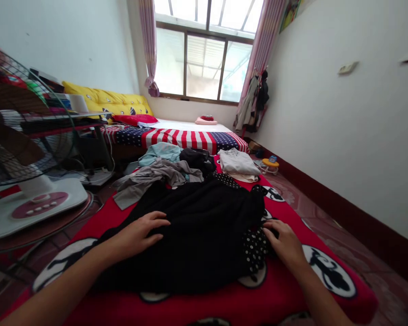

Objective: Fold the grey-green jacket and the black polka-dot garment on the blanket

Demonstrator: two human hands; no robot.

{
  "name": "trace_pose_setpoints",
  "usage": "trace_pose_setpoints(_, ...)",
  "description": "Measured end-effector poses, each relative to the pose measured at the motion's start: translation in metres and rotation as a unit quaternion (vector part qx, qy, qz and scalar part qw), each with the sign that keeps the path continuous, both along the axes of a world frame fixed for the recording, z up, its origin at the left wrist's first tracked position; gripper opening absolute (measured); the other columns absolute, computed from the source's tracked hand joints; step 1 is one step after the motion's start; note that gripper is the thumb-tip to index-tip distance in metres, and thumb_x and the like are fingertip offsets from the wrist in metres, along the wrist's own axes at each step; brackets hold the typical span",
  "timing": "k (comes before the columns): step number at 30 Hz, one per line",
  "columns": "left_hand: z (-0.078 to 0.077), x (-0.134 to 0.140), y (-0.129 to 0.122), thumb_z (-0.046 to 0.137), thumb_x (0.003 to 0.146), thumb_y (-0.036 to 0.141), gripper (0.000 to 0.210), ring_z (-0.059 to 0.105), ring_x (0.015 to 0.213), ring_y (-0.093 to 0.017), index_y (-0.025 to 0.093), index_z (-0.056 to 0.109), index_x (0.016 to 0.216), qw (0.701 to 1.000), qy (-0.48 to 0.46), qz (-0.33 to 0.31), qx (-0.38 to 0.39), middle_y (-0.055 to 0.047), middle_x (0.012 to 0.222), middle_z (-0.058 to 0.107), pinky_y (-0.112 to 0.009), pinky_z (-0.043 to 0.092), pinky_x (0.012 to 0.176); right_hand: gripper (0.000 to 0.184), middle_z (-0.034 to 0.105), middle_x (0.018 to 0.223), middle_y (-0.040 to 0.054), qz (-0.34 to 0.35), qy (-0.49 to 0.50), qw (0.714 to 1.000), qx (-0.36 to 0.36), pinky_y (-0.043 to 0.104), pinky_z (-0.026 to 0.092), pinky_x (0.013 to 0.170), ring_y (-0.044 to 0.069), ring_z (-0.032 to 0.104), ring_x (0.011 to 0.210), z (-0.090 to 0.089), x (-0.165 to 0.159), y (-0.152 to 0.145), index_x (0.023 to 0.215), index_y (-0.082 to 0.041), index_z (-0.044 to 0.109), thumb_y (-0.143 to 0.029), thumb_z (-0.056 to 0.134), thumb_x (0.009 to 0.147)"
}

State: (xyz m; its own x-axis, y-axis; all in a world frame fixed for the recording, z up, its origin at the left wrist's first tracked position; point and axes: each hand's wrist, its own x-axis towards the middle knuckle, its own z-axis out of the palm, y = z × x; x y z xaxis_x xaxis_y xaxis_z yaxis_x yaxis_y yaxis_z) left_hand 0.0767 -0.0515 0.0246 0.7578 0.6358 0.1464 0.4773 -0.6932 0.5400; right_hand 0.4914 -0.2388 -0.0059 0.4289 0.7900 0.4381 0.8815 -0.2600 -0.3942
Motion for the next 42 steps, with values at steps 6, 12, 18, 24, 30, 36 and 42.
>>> trace_pose_setpoints(6,-0.023,0.034,0.007,0.059,0.082,0.033,0.044,0.05,0.126,-0.026,0.031,0.061,0.125,0.998,-0.06,0.007,0.021,-0.006,0.142,0.048,-0.04,0.037,0.108,0.044,0.062,0.123,0.0174,-0.111,-0.077,0.985,-0.111,0.041,0.043,0.09,0.03,0.058,0.112,0.013,-0.008,0.029,0.124,-0.012,0.054,-0.038,0.048,0.088)
trace_pose_setpoints(12,-0.021,0.039,0.04,0.052,0.086,0.043,0.044,0.052,0.123,-0.025,0.025,0.061,0.124,0.989,-0.089,0.084,0.082,-0.008,0.134,0.054,-0.039,0.039,0.107,0.044,0.07,0.1,0.0174,-0.109,-0.081,0.968,-0.211,0.04,0.043,0.079,0.032,0.065,0.098,0.024,-0.019,0.057,0.115,-0.012,0.056,-0.044,0.052,0.086)
trace_pose_setpoints(18,-0.032,0.017,0.078,0.054,0.077,0.041,0.037,0.06,0.109,-0.027,0.02,0.072,0.102,0.985,-0.075,0.137,0.077,-0.012,0.117,0.064,-0.042,0.045,0.099,0.024,0.072,0.079,0.0134,-0.091,-0.092,0.971,-0.202,0.034,0.041,0.067,0.028,0.068,0.08,0.024,-0.019,0.042,0.084,-0.017,0.062,-0.036,0.048,0.084)
trace_pose_setpoints(24,-0.031,-0.005,0.088,0.057,0.073,0.035,0.034,0.064,0.1,-0.024,0.023,0.072,0.101,0.992,-0.029,0.099,0.068,-0.007,0.107,0.07,-0.036,0.048,0.095,0.022,0.072,0.078,0.009,-0.123,-0.079,0.972,-0.184,0.033,0.039,0.053,0.03,0.068,0.074,0.048,0.025,-0.008,0.083,-0.023,0.067,-0.037,0.056,0.071)
trace_pose_setpoints(30,-0.009,0.021,0.096,0.049,0.078,0.019,0.041,0.056,0.117,-0.025,0.018,0.065,0.116,0.974,0.004,0.161,0.16,-0.009,0.129,0.058,-0.036,0.043,0.102,0.04,0.071,0.106,0.0102,-0.147,-0.14,0.965,-0.163,0.04,0.045,0.059,0.034,0.067,0.083,0.076,0.016,-0.01,0.11,-0.028,0.066,-0.035,0.061,0.071)
trace_pose_setpoints(36,0.001,0.057,0.1,0.06,0.077,0.018,0.056,0.059,0.114,-0.024,0.028,0.052,0.132,0.966,0.142,0.167,0.134,-0.006,0.134,0.056,-0.034,0.048,0.094,0.028,0.069,0.102,0.0011,0.046,0.026,0.992,-0.111,0.028,0.047,0.07,0.017,0.066,0.082,0.051,-0.044,0.05,0.106,-0.028,0.066,-0.033,0.055,0.081)
trace_pose_setpoints(42,0.008,0.06,0.107,0.076,0.062,0.021,0.027,0.066,0.09,-0.029,0.021,0.069,0.088,0.952,0.143,0.231,0.137,-0.008,0.094,0.069,-0.036,0.051,0.077,0.023,0.066,0.1,-0.0011,0.036,0.04,0.994,-0.097,0.027,0.043,0.067,0.015,0.064,0.079,-0.004,-0.051,0.071,0.094,-0.027,0.068,-0.036,0.048,0.086)
